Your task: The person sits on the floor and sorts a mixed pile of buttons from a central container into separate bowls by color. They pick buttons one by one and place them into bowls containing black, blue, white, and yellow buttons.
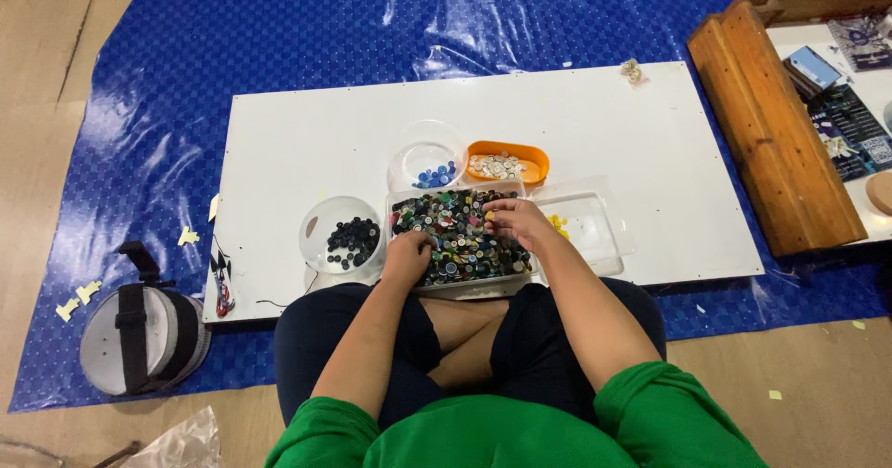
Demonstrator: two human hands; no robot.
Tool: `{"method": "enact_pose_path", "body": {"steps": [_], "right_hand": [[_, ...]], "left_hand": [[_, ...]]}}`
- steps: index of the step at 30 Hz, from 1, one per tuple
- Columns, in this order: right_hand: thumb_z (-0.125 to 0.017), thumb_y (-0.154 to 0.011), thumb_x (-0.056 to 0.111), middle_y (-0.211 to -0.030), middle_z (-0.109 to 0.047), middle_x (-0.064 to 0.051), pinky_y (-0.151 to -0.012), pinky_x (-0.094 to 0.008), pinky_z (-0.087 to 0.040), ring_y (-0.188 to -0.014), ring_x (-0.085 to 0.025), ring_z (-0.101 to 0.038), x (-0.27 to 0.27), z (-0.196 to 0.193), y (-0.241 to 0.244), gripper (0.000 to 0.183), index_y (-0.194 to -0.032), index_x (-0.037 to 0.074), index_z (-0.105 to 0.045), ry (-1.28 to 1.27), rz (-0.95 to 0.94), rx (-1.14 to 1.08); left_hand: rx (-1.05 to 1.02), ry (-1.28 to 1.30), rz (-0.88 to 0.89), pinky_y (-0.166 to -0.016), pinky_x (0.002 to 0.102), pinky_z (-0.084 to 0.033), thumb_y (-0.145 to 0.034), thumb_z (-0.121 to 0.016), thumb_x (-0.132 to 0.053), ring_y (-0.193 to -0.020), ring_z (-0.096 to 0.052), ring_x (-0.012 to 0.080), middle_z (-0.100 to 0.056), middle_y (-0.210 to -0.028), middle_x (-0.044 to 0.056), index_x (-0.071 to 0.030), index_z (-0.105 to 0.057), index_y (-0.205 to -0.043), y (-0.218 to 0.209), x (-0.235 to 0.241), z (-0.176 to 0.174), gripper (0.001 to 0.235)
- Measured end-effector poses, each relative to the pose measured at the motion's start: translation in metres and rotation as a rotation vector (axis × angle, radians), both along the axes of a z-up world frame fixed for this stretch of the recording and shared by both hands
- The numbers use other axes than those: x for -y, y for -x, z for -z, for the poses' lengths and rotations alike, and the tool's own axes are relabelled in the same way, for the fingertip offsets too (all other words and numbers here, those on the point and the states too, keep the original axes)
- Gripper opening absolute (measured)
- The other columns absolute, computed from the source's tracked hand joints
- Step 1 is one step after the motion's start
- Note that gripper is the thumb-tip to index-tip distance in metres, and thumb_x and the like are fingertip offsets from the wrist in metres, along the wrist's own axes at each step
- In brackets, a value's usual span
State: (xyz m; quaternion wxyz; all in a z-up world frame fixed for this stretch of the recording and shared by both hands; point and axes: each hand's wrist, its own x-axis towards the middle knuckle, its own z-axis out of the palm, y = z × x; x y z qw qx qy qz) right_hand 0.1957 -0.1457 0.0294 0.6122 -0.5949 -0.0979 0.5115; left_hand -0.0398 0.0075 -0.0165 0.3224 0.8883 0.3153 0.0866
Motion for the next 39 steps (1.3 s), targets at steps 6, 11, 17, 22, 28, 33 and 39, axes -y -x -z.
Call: {"method": "enact_pose_path", "body": {"steps": [6, 11, 17, 22, 28, 33, 39], "right_hand": [[-0.073, -0.082, 0.0, -0.094, -0.072, -0.017, -0.063, -0.032, -0.066, -0.075, -0.024, -0.075, 0.009, -0.029, -0.005, 0.045, -0.127, 0.004, -0.067, 0.153, -0.038, 0.339], [-0.077, -0.07, 0.006, -0.075, -0.075, -0.01, -0.048, -0.028, -0.063, -0.059, -0.021, -0.075, 0.035, 0.025, -0.069, 0.031, -0.099, 0.016, -0.078, 0.453, 0.019, 0.659], [-0.077, -0.069, 0.008, -0.077, -0.076, -0.009, -0.067, -0.031, -0.062, -0.076, -0.023, -0.076, 0.049, 0.034, -0.086, 0.026, -0.093, 0.019, -0.081, 0.738, 0.028, 0.818], [-0.079, -0.077, 0.016, -0.09, -0.077, -0.012, -0.084, -0.045, -0.061, -0.096, -0.037, -0.074, 0.061, 0.071, -0.111, 0.017, -0.093, 0.02, -0.082, 0.915, 0.005, 0.916], [-0.081, -0.079, 0.034, -0.109, -0.074, -0.013, -0.089, -0.047, -0.06, -0.107, -0.036, -0.072, 0.039, 0.024, -0.062, 0.034, -0.112, 0.023, -0.08, 0.891, 0.033, 0.936], [-0.071, -0.087, 0.023, -0.13, -0.067, -0.024, -0.109, -0.053, -0.048, -0.128, -0.043, -0.059, 0.017, -0.07, 0.031, 0.045, -0.131, 0.013, -0.07, 0.548, -0.287, 0.936], [-0.062, -0.08, 0.014, -0.125, -0.067, -0.014, -0.105, -0.048, -0.049, -0.132, -0.037, -0.056, -0.015, -0.01, 0.081, 0.019, -0.096, 0.008, -0.071, -0.253, -0.712, 1.656]], "left_hand": [[-0.001, -0.119, 0.025, -0.099, 0.044, -0.052, -0.085, -0.068, -0.024, -0.118, -0.065, 0.0288, -0.073, -0.115, 0.003, -0.021, -0.075, -0.095, 0.001, 0.002, 0.005, 0.013], [0.073, -0.136, 0.03, -0.098, 0.047, -0.052, -0.08, -0.059, -0.014, -0.12, -0.064, 0.0318, -0.07, -0.121, 0.005, -0.018, -0.072, -0.091, -0.001, 0.004, 0.013, 0.017], [-0.192, -0.138, 0.067, -0.113, 0.052, -0.041, -0.08, -0.064, -0.033, -0.146, -0.044, 0.0275, -0.051, -0.152, 0.002, -0.028, -0.063, -0.12, -0.002, 0.007, 0.01, 0.04], [-0.363, -0.12, 0.17, -0.12, 0.057, -0.028, -0.077, -0.07, -0.058, -0.154, -0.03, 0.0337, -0.039, -0.163, 0.005, -0.034, -0.053, -0.139, 0.002, 0.017, -0.019, 0.068], [-0.49, -0.232, 0.198, -0.12, 0.067, -0.022, -0.082, -0.076, -0.056, -0.155, -0.02, 0.0455, -0.035, -0.163, 0.014, -0.024, -0.048, -0.148, 0.002, 0.039, -0.082, 0.079], [-0.379, -0.207, 0.151, -0.12, 0.062, -0.028, -0.085, -0.076, -0.052, -0.154, -0.026, 0.0404, -0.043, -0.157, 0.015, -0.018, -0.05, -0.148, 0.003, 0.038, -0.083, 0.076], [-0.06, 0.14, -0.117, -0.105, 0.053, -0.05, -0.091, -0.058, -0.011, -0.126, -0.059, 0.0326, -0.066, -0.122, 0.006, -0.021, -0.063, -0.123, 0.001, 0.014, -0.007, 0.034]]}}
